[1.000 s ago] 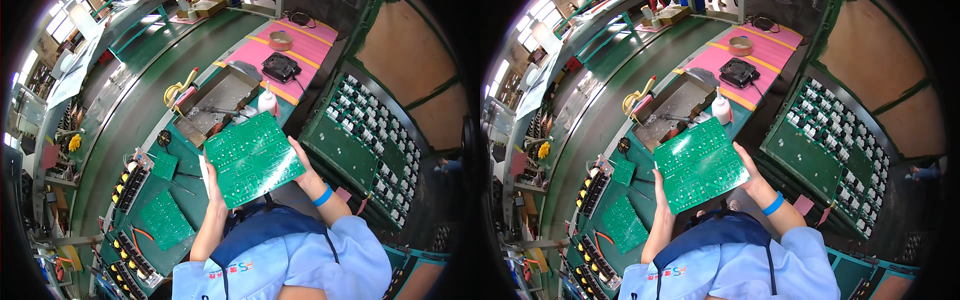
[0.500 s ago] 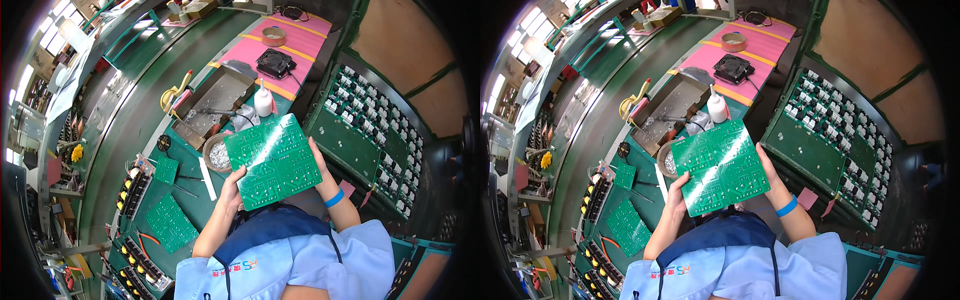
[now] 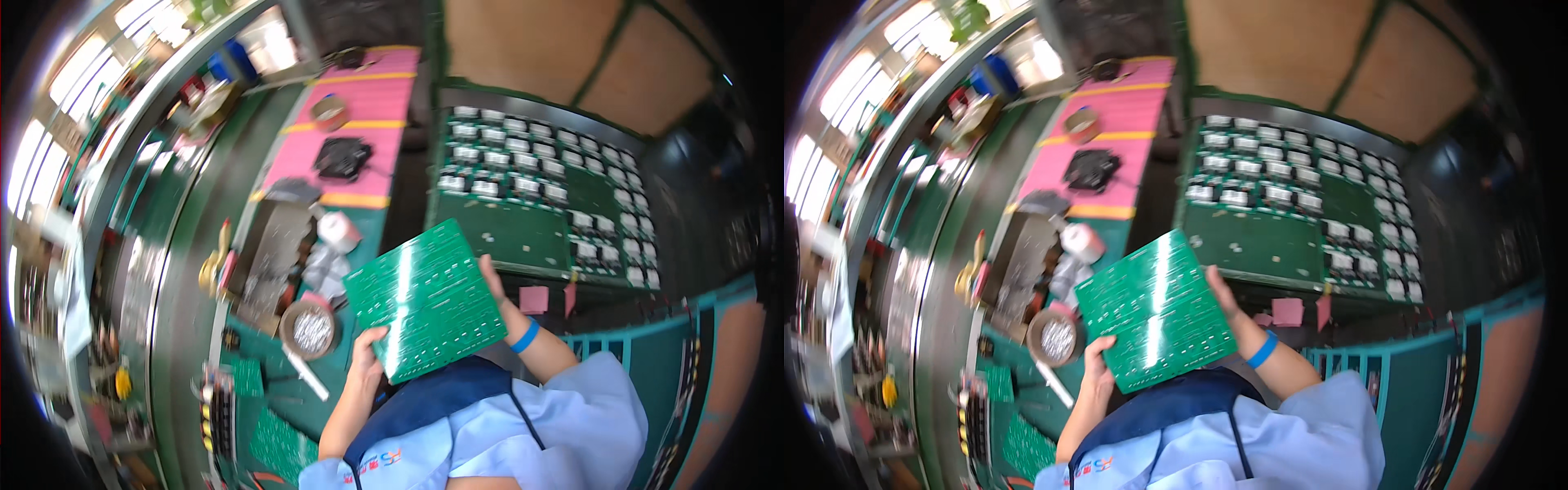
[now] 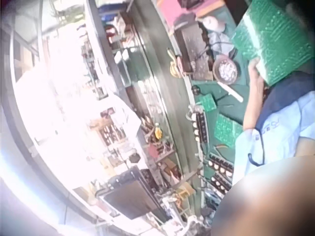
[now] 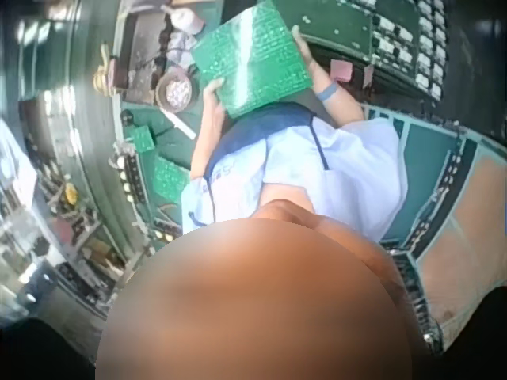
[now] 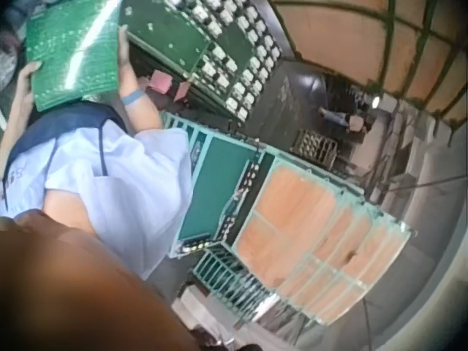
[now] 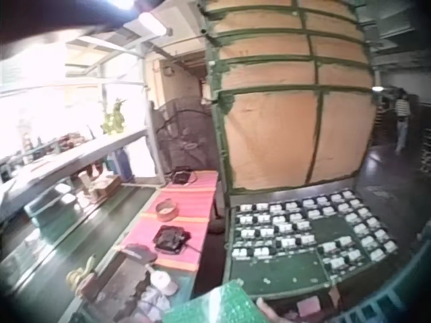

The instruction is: The person picks up green circuit boards from a workbench and places them into a large green rack filled with similar boards. They use orange pliers to trim components on the boards before placing them in the rack. The person repeats this process, handling the boards one at a time and organizing them in the rack.

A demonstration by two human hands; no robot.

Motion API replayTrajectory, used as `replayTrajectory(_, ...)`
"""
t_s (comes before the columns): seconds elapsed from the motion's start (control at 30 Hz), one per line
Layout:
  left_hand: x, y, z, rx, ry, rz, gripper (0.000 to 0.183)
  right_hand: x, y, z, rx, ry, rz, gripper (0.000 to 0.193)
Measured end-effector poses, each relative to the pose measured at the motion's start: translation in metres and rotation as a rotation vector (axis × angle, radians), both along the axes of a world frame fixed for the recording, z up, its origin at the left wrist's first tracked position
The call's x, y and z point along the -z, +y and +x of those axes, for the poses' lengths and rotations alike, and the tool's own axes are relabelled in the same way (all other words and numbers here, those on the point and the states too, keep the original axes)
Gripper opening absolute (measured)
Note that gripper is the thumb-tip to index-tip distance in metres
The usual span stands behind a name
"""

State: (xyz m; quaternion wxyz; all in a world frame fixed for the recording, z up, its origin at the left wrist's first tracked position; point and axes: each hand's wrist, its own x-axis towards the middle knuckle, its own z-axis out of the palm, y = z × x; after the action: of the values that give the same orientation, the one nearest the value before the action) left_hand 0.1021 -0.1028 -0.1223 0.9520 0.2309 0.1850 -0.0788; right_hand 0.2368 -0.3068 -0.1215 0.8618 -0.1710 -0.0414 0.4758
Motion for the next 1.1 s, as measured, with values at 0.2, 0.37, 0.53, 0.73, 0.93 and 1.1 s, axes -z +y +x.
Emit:
replayTrajectory(0.2, 0.001, -0.019, 0.034, 0.120, -0.078, 0.004, 0.056, -0.008, -0.024, -0.001, 0.112, -0.020, 0.002, 0.066)
replayTrajectory(0.37, 0.018, -0.034, 0.052, 0.231, -0.024, 0.093, 0.052, -0.002, -0.057, -0.005, 0.196, -0.042, -0.064, 0.067)
replayTrajectory(0.53, 0.020, -0.052, 0.061, 0.328, -0.012, 0.173, 0.050, 0.005, -0.085, -0.010, 0.214, -0.087, -0.194, 0.068)
replayTrajectory(0.73, 0.025, -0.064, 0.073, 0.352, -0.036, 0.191, 0.053, -0.001, -0.101, 0.003, 0.103, -0.217, -0.305, 0.075)
replayTrajectory(0.93, 0.028, -0.062, 0.068, 0.382, -0.072, 0.222, 0.053, 0.011, -0.103, 0.007, 0.013, -0.306, -0.325, 0.101)
replayTrajectory(1.1, 0.034, -0.059, 0.066, 0.383, -0.129, 0.224, 0.055, -0.013, -0.094, -0.013, 0.162, -0.343, -0.478, 0.084)
